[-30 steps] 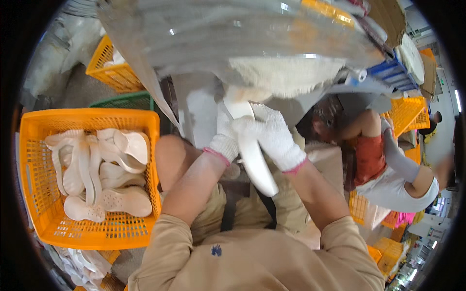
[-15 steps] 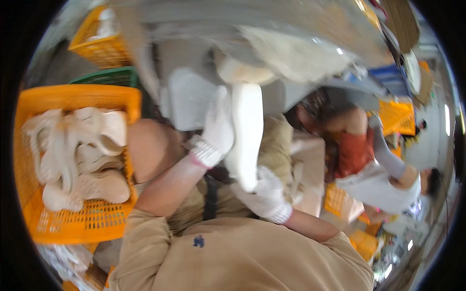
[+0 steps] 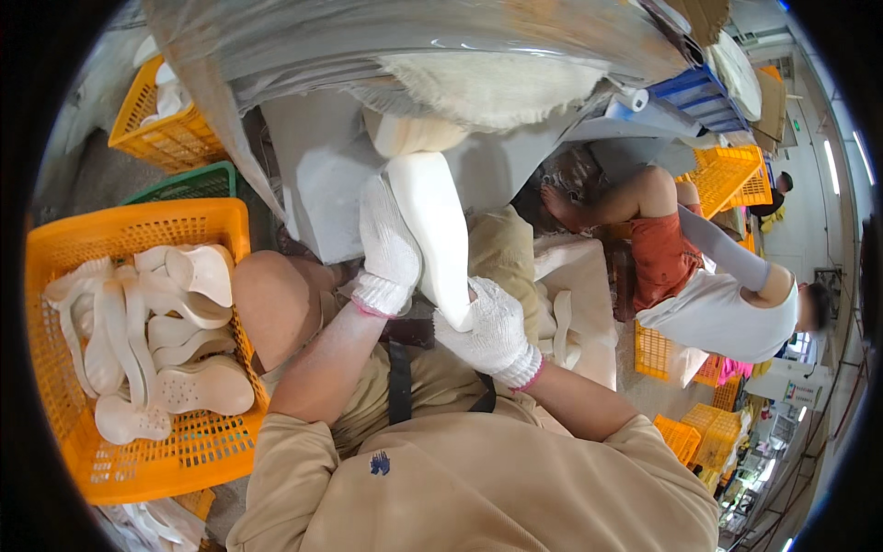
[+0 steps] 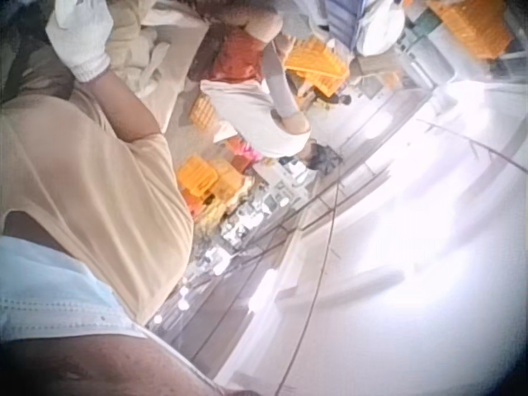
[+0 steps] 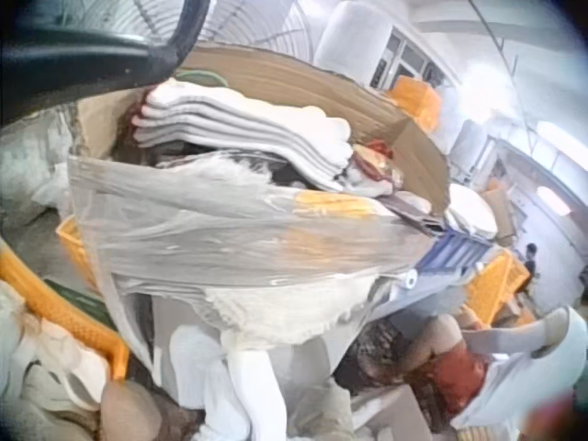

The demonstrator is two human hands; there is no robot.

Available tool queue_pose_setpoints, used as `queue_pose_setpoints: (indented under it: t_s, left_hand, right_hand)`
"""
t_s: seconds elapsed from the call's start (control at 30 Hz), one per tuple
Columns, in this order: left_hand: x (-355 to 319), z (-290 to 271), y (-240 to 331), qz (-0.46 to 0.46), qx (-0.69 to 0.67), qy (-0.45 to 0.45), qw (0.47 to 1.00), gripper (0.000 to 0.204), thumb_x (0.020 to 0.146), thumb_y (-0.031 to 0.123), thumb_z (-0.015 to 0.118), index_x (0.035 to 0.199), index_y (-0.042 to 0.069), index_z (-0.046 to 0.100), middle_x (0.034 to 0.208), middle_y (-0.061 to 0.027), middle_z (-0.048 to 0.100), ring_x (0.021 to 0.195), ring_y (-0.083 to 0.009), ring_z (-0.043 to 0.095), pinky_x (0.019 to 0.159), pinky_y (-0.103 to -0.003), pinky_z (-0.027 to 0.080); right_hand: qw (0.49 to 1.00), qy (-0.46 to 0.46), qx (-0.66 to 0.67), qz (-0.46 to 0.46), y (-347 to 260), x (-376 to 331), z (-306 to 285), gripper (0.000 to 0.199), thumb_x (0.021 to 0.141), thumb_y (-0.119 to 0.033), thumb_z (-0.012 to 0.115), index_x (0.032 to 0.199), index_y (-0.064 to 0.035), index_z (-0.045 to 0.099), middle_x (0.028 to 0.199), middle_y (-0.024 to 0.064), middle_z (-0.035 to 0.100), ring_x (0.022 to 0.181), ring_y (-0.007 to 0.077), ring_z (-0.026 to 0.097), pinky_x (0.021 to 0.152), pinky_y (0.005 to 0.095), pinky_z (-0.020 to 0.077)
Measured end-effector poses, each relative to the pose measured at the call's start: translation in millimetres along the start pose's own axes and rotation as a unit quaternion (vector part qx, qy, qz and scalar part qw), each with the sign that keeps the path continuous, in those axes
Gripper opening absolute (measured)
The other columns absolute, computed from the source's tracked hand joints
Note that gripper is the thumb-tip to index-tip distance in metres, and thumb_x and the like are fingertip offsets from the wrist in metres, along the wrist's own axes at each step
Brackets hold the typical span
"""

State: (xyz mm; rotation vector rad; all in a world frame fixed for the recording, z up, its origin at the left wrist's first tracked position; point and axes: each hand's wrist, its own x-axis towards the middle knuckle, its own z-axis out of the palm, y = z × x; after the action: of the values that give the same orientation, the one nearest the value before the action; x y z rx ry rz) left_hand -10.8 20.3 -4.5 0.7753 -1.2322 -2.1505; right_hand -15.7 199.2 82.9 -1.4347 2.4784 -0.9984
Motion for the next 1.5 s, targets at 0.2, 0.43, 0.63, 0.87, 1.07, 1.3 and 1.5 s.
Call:
queue_pose_setpoints:
  t_s: [0.2,0.43,0.63,0.87,1.07,1.3,1.5]
  left_hand:
    - [3,2,-14,-0.041,-0.122,0.112,0.985,0.046,0.12,0.04,0.037,0.144,0.006,0.054,0.13,-0.0076,0.067,0.114,-0.0193,0.066,0.1,-0.034,0.058]
    - [0,3,12,-0.115,-0.259,0.076,0.956,0.054,0.114,0.054,0.046,0.138,0.008,0.062,0.131,-0.0082,0.07,0.116,-0.0232,0.069,0.102,-0.04,0.059]
    - [8,4,28,-0.194,-0.375,-0.045,0.905,0.072,0.109,0.064,0.051,0.146,0.003,0.058,0.136,-0.0139,0.069,0.119,-0.029,0.069,0.104,-0.042,0.058]
    - [56,-22,37,-0.106,-0.252,0.066,0.96,0.073,0.106,0.067,0.054,0.135,0.001,0.064,0.126,-0.0179,0.074,0.106,-0.032,0.072,0.097,-0.046,0.06]
    - [44,-16,-14,-0.104,-0.303,0.023,0.947,0.084,0.107,0.073,0.042,0.153,0.003,0.053,0.144,-0.0223,0.065,0.13,-0.0365,0.066,0.11,-0.049,0.056]
    - [9,-11,11,-0.033,0.08,0.02,0.996,0.038,0.111,0.035,0.052,0.122,0.002,0.066,0.114,-0.0088,0.072,0.102,-0.0245,0.068,0.092,-0.041,0.056]
    - [-25,9,31,0.031,0.108,-0.183,0.977,0.057,0.1,0.043,0.071,0.136,0.003,0.053,0.133,-0.0139,0.057,0.119,-0.0294,0.054,0.101,-0.043,0.047]
  right_hand:
    - [0.998,-0.041,-0.057,0.008,-9,14,-8,0.037,0.082,-0.017,0.078,0.118,-0.0098,0.072,0.09,0.012,0.071,0.082,0.0352,0.07,0.074,0.045,0.0575]
    - [0.949,-0.105,0.204,0.216,7,-8,-27,0.058,0.086,-0.028,0.086,0.133,-0.0001,0.066,0.12,0.0131,0.074,0.107,0.0286,0.072,0.098,0.0402,0.0565]
    - [0.707,0.015,0.641,0.298,17,29,-13,0.05,0.086,-0.004,0.084,0.132,0.0026,0.066,0.122,0.0104,0.074,0.106,0.0177,0.071,0.092,0.0341,0.0594]
    - [0.852,0.009,0.471,0.228,-19,134,12,0.031,0.092,-0.003,0.072,0.121,0.006,0.072,0.108,0.0136,0.078,0.1,0.022,0.076,0.087,0.0362,0.0618]
    - [0.771,0.036,0.559,0.302,22,79,11,0.042,0.091,-0.002,0.071,0.132,0.0058,0.065,0.113,0.0141,0.076,0.102,0.023,0.075,0.091,0.0373,0.063]
    - [0.859,-0.08,0.402,0.307,50,44,-33,0.044,0.103,-0.006,0.056,0.145,0.007,0.058,0.138,0.0142,0.069,0.122,0.0261,0.068,0.106,0.0385,0.056]
    - [0.885,-0.009,0.242,0.398,112,-39,-79,0.045,0.104,-0.022,0.064,0.144,-0.0009,0.059,0.138,0.0083,0.064,0.125,0.0193,0.061,0.106,0.0356,0.0517]
